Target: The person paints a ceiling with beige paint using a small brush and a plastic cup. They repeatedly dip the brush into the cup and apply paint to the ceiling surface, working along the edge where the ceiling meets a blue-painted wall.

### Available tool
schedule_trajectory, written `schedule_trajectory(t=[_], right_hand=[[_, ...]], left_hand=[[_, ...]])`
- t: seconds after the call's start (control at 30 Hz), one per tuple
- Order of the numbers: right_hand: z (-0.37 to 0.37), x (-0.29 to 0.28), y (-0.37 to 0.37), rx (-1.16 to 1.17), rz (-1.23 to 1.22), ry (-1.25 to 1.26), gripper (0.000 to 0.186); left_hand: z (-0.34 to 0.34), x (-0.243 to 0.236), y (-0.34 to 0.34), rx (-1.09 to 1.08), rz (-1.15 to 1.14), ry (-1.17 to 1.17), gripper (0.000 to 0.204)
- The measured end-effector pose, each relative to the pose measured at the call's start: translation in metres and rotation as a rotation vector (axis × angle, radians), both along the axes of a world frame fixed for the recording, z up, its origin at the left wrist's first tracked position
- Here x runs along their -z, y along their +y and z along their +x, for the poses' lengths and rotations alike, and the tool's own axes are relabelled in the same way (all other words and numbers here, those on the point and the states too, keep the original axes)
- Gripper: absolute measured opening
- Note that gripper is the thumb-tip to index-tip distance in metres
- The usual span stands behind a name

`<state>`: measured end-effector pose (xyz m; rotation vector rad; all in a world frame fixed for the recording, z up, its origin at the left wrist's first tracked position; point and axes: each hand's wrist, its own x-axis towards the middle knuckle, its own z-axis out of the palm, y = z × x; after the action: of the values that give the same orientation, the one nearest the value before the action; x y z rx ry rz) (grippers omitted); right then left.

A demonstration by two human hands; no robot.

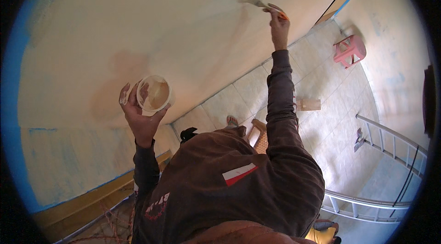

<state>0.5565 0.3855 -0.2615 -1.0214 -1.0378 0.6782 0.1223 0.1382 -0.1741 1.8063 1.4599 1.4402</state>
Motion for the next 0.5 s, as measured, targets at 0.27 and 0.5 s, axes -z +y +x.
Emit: schedule_trajectory(t=[0.27,0.5], right_hand=[[0.003,-0.013,-0.02,0.201,0.102,0.092,0.027],[-0.048,-0.031,0.007,-0.159,0.125,0.157,0.026]], left_hand=[[-0.002,0.003,-0.002,0.001,-0.013,0.001,0.111],[0.001,-0.001,-0.005,0.03,-0.028,-0.028,0.113]])
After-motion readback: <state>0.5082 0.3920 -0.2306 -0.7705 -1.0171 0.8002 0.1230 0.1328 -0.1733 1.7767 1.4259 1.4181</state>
